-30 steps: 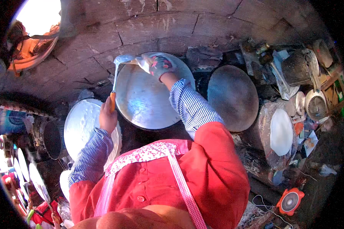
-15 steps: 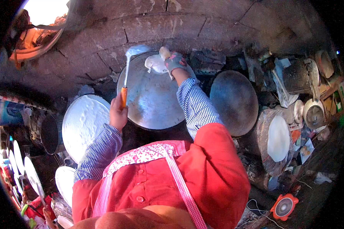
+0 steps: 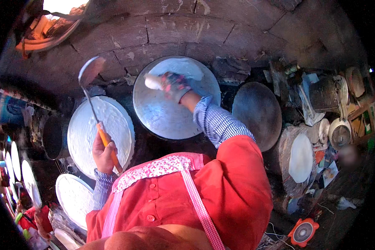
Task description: The person pours batter from a ladle onto multiple heated circular plates, spreads the batter into thin layers using a scraper, and peels the cooked wraps off the plates by hand to stack them.
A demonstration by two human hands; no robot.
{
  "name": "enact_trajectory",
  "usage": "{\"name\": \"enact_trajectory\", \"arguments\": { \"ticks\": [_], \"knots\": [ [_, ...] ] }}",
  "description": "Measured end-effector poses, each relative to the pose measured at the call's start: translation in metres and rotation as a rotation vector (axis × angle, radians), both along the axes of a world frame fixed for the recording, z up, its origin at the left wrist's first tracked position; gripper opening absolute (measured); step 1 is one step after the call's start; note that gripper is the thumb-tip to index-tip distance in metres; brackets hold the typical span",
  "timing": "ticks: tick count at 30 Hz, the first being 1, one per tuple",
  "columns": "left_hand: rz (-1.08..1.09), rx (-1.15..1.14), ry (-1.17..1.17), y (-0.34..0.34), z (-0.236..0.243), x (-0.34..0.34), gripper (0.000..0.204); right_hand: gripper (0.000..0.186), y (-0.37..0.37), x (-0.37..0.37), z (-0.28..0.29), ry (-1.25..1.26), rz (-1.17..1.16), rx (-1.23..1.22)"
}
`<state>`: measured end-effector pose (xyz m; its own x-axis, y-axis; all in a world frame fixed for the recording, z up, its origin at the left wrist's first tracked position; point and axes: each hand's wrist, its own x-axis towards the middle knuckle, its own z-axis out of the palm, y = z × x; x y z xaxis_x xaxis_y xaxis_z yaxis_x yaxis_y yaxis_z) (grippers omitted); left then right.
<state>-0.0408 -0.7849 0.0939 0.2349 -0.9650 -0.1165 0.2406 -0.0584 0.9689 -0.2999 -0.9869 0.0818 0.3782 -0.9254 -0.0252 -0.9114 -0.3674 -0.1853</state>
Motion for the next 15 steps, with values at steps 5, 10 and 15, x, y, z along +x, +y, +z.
{"name": "enact_trajectory", "arguments": {
  "ticks": [5,10,15],
  "knots": [
    [0.070,0.074,0.059,0.021,0.003,0.024,0.030,0.035,-0.058,-0.023,0.006,-0.054,-0.297,0.058],
    [0.089,0.013,0.248,0.034,0.000,0.039,0.042,0.033,-0.033,0.021,-0.018,0.087,-0.105,-0.001],
    [0.124,0.022,0.325,0.049,-0.005,0.053,0.041,0.028,0.027,0.029,-0.003,0.139,0.107,-0.088]
  ]
}}
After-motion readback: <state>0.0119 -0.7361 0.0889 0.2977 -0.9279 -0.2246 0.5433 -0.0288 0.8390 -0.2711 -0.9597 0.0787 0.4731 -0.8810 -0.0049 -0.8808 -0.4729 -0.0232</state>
